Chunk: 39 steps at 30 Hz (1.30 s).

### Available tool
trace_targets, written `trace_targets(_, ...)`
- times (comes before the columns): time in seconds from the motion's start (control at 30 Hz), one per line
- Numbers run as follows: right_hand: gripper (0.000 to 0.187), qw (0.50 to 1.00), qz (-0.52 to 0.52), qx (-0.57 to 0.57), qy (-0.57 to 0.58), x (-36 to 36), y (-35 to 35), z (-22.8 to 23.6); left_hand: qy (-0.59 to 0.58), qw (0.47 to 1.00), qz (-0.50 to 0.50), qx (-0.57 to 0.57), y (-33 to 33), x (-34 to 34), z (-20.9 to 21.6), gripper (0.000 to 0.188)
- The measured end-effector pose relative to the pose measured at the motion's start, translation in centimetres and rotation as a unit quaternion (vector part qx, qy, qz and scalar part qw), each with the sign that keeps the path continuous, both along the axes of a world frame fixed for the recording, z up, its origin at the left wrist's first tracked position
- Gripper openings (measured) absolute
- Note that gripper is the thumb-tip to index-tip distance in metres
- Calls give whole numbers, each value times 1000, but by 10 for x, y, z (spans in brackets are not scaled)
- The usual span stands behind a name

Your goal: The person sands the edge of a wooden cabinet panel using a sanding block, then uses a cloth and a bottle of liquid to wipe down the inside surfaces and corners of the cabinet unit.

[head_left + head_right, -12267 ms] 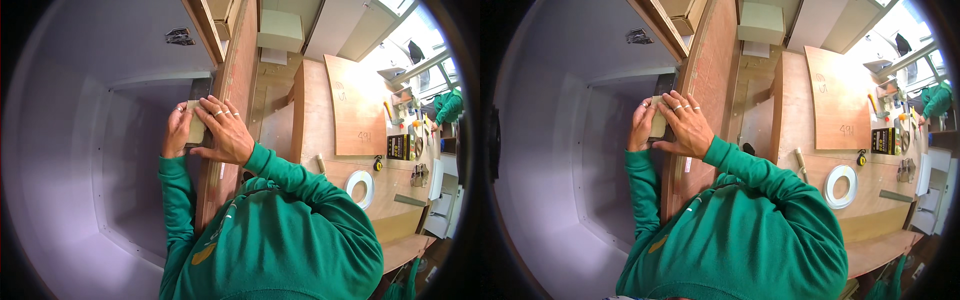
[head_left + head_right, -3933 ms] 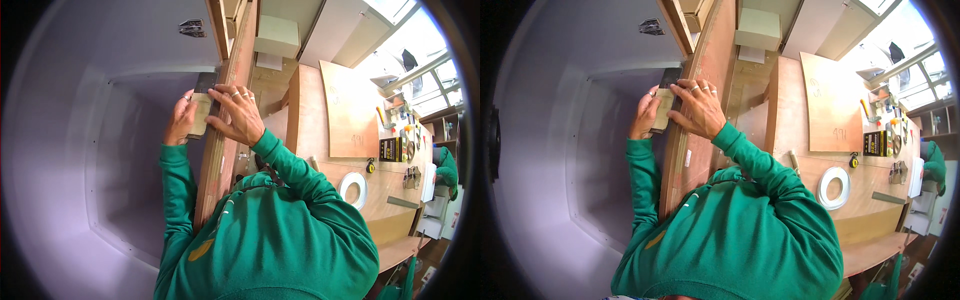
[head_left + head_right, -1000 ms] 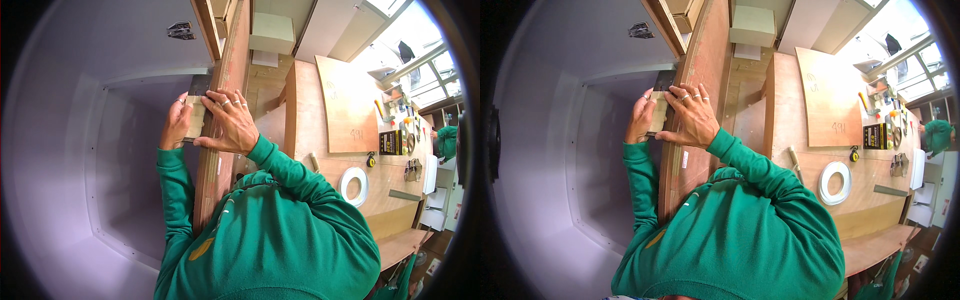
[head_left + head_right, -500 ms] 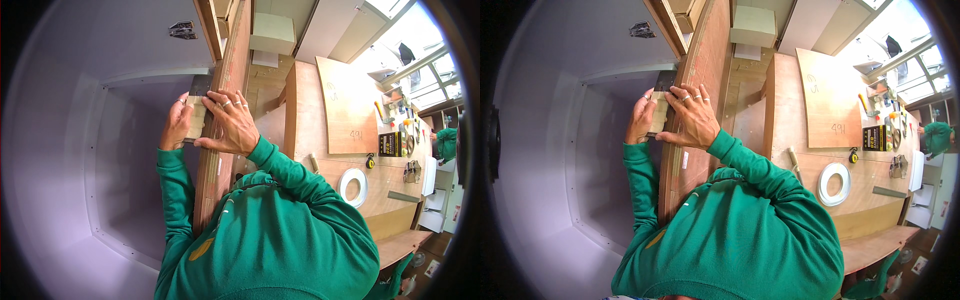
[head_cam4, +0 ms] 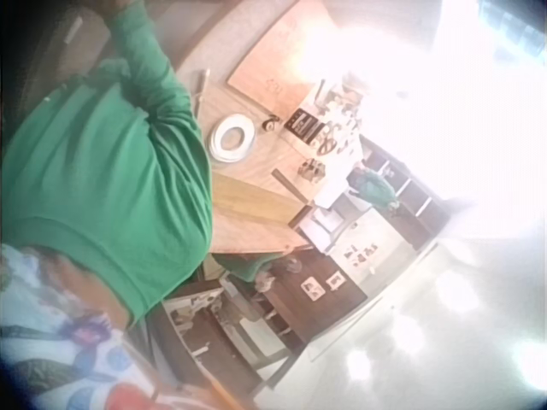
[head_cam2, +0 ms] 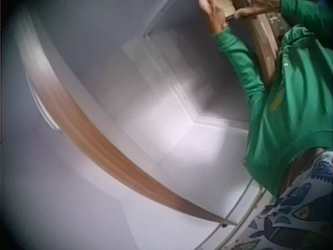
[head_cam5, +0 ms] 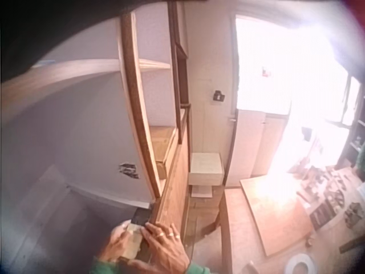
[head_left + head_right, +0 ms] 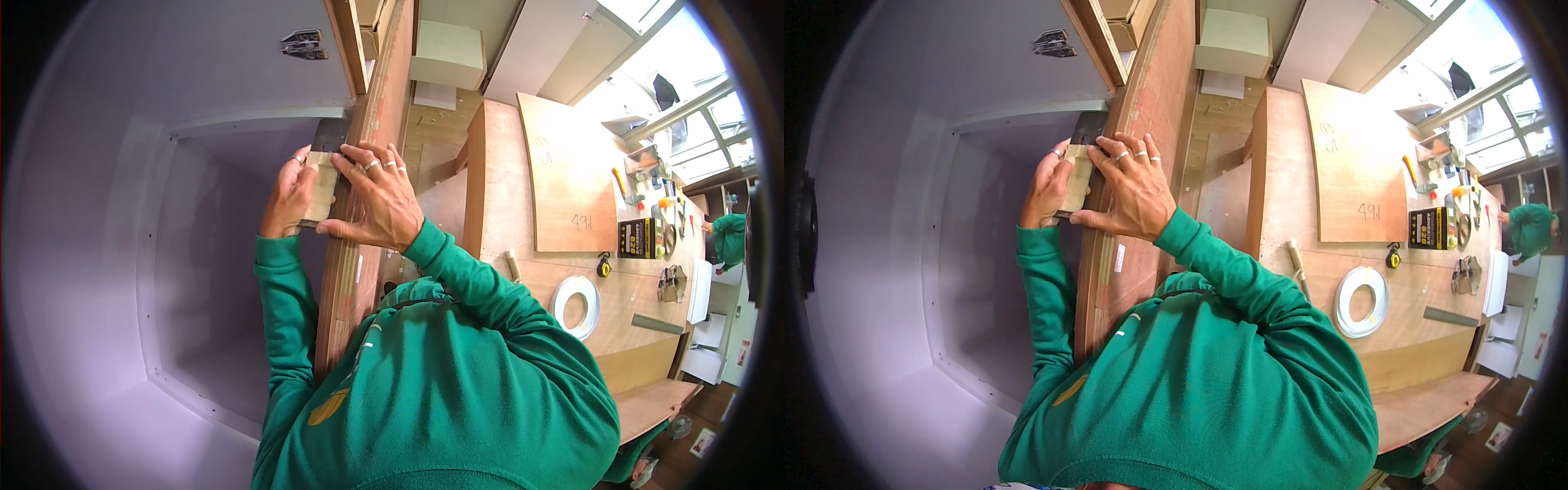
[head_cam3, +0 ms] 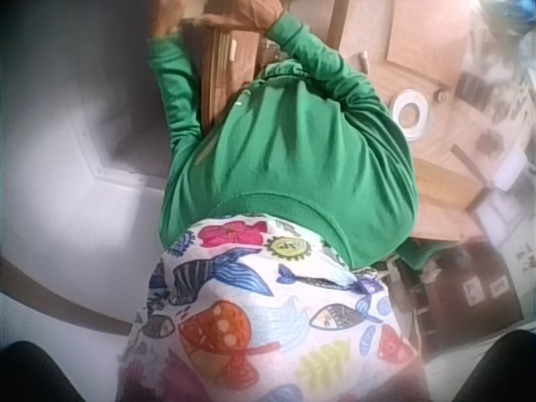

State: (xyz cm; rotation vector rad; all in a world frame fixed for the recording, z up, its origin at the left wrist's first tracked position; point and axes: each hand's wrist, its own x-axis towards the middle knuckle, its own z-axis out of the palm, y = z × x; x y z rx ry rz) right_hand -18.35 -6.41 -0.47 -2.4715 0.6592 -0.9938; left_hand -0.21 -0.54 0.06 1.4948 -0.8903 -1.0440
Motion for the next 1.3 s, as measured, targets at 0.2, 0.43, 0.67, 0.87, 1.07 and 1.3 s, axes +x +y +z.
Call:
trace_targets(0.2,98,1000,-4,-2,-8,2,1,-4,19,1000,-19,12,2,-2,7,49)
trace_targets(0.43,97,1000,-7,-10,-10,3,4,-8,-44,998,16,-29,0,2,-15,46)
trace_targets(0.67,87,1000,-12,-24,-12,-1,-5,-6,-37,997,16,-66,-20,4,-15,43)
trace_targets(0.87,87,1000,-5,-5,-16,-1,8,-7,-1,1000,4,-17,4,4,5,42)
trace_targets(1.07,87,1000,-10,3,-5,-2,10,-3,6,1000,16,-1,5,1,3,44)
trace_targets(1.3,88,1000,-9,7,0,-2,9,-4,13,1000,-3,-5,2,4,-2,45)
